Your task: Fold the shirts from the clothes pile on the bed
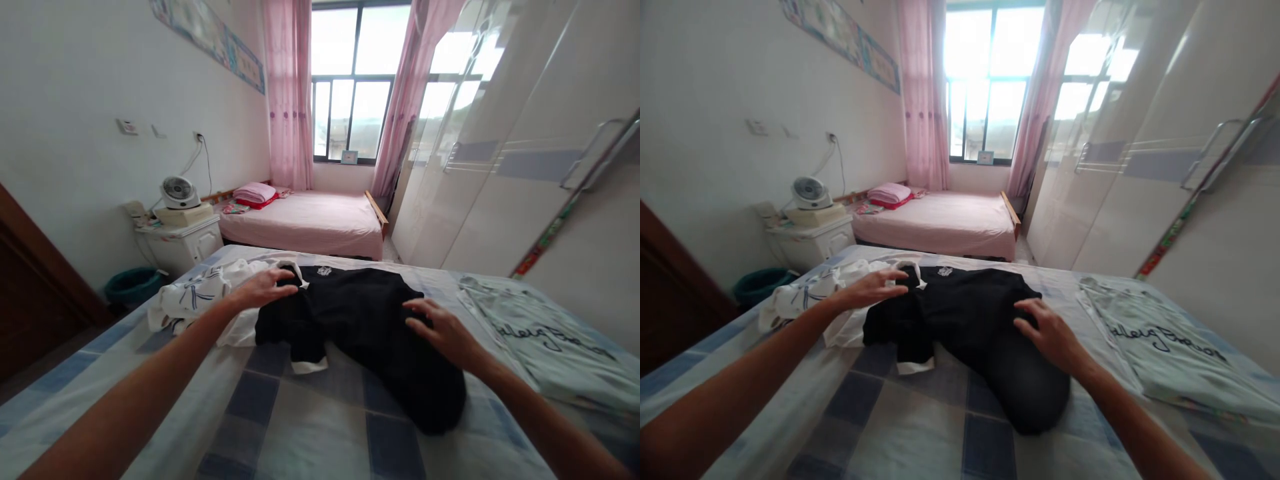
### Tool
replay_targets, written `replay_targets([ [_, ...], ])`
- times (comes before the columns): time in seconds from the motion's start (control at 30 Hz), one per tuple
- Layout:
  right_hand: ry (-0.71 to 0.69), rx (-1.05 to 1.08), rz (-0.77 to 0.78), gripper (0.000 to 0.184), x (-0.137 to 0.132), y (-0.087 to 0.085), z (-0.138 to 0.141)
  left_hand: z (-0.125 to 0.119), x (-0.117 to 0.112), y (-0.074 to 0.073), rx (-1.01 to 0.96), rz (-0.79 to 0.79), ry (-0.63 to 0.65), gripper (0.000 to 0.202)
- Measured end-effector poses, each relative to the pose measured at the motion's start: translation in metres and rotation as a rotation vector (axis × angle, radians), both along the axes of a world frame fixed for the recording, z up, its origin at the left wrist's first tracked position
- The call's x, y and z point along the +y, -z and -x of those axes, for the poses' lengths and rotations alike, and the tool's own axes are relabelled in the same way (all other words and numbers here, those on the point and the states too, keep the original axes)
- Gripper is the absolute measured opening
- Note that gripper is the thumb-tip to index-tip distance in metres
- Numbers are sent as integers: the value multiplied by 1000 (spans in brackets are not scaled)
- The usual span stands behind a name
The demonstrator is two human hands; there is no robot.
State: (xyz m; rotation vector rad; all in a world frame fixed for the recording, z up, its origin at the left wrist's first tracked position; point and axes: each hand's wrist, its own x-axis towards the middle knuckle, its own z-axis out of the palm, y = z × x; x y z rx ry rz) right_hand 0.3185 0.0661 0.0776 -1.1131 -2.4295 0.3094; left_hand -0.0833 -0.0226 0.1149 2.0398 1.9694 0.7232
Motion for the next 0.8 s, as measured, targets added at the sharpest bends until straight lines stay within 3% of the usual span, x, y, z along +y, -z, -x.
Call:
replay_targets([
  [0.07, -105, -60, 88, 41, -34, 19, -8, -2, -30, 13, -75, 125, 172, 58],
  [0.17, -97, -109, 47, 51, -63, 37, -15, -3, -54, 29, -63, 113, 178, 66],
  [0.27, -52, -130, -39, 16, -66, 41, -11, -1, -48, 39, -44, 4, 43, 48],
  [0.3, -38, -132, -49, 12, -65, 39, -8, 0, -44, 41, -45, -26, -2, 46],
  [0.4, -12, -113, 7, 21, -67, 31, -2, 0, -36, 39, -47, -46, -98, 45],
  [0.47, -50, -92, 85, 16, -76, 28, -3, -2, -41, 37, -59, 20, -57, 50],
  [0.53, -105, -82, 126, 25, -86, 30, -5, -4, -50, 37, -66, 91, 37, 62],
  [0.6, -104, -68, 115, 25, -91, 36, -7, -5, -58, 41, -61, 86, 64, 59],
  [0.7, 5, -1, 113, 19, -80, 43, -8, -3, -57, 51, -65, -3, -46, 39],
  [0.8, 132, 125, 84, 22, -58, 34, -7, 0, -40, 52, -160, -82, -142, 41],
])
